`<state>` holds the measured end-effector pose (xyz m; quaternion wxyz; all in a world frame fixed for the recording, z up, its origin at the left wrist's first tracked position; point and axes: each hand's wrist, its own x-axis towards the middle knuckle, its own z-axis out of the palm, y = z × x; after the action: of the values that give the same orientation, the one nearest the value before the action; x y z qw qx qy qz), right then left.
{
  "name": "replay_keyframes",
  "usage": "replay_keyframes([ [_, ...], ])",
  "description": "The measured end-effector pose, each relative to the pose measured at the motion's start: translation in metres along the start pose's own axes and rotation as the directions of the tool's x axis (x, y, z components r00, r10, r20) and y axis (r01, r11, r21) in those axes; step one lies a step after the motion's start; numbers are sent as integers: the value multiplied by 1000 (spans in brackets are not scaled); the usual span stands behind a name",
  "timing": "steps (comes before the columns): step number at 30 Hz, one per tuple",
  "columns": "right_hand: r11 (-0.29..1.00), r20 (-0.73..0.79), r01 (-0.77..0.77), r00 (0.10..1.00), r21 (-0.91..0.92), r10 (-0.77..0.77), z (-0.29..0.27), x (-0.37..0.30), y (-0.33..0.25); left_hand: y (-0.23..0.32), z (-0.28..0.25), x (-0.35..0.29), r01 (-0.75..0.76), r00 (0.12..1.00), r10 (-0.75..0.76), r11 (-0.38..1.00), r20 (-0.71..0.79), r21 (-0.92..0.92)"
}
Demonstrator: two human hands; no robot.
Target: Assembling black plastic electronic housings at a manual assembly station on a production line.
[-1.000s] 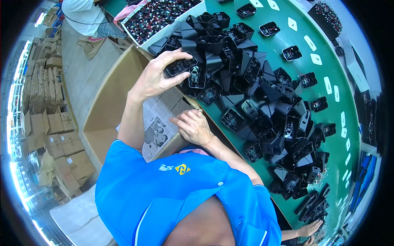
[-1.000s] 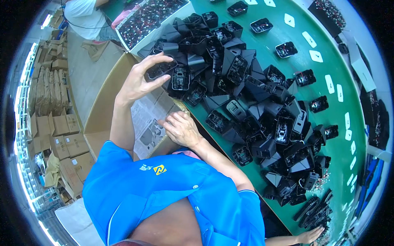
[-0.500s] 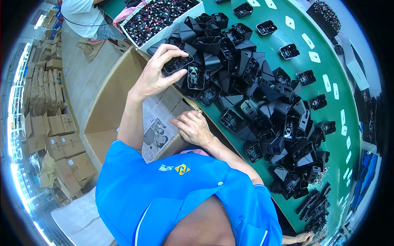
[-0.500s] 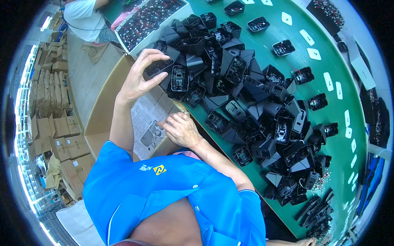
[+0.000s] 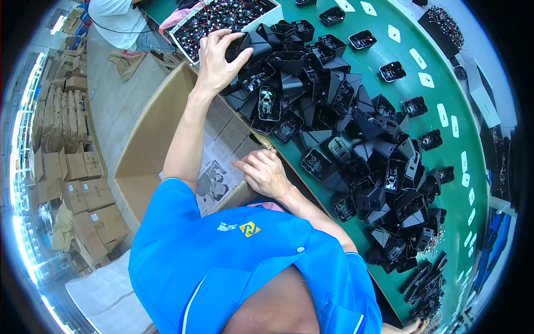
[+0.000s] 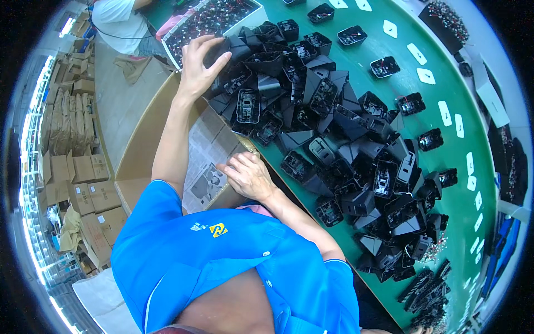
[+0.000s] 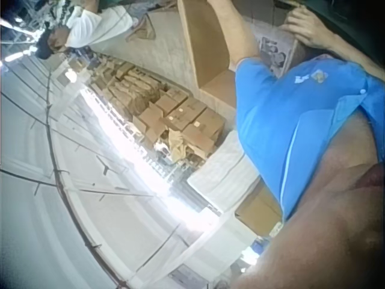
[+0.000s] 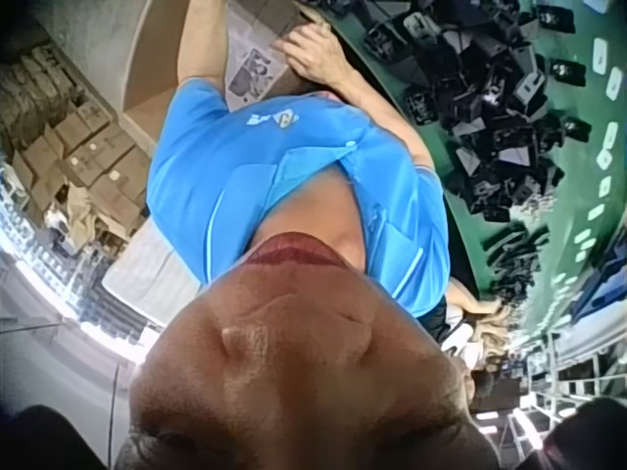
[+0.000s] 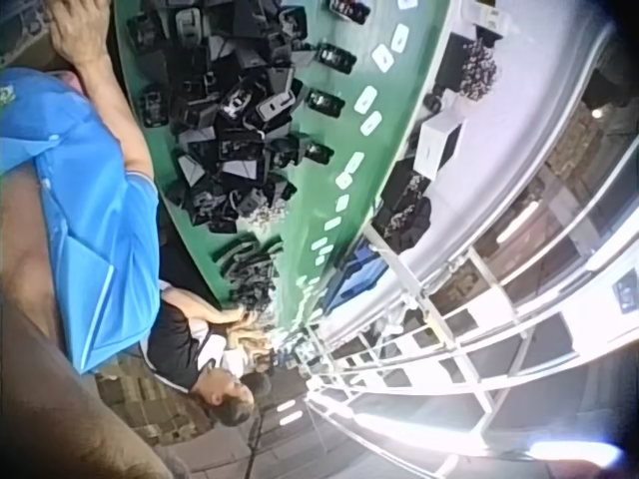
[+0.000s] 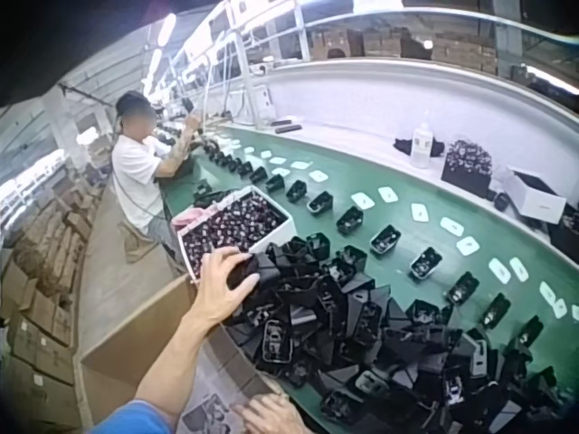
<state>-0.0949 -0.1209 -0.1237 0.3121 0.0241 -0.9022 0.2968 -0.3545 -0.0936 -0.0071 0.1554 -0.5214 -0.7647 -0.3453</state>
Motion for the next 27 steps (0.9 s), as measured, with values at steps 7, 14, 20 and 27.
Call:
replay_keyframes([
  [7,1000,-15,14,1000,5,-14,0,4,1,-4,-30,-35,146,929,-236,941,-286,-305],
  [14,994,26,69,997,81,-72,-3,3,3,-91,35,-228,590,807,-582,793,96,-153],
  [20,995,32,77,996,62,-79,4,0,10,-59,125,-317,448,722,-447,884,529,136],
  [27,998,36,62,997,-1,-62,1,-2,3,-63,165,-324,268,624,-264,956,736,115],
])
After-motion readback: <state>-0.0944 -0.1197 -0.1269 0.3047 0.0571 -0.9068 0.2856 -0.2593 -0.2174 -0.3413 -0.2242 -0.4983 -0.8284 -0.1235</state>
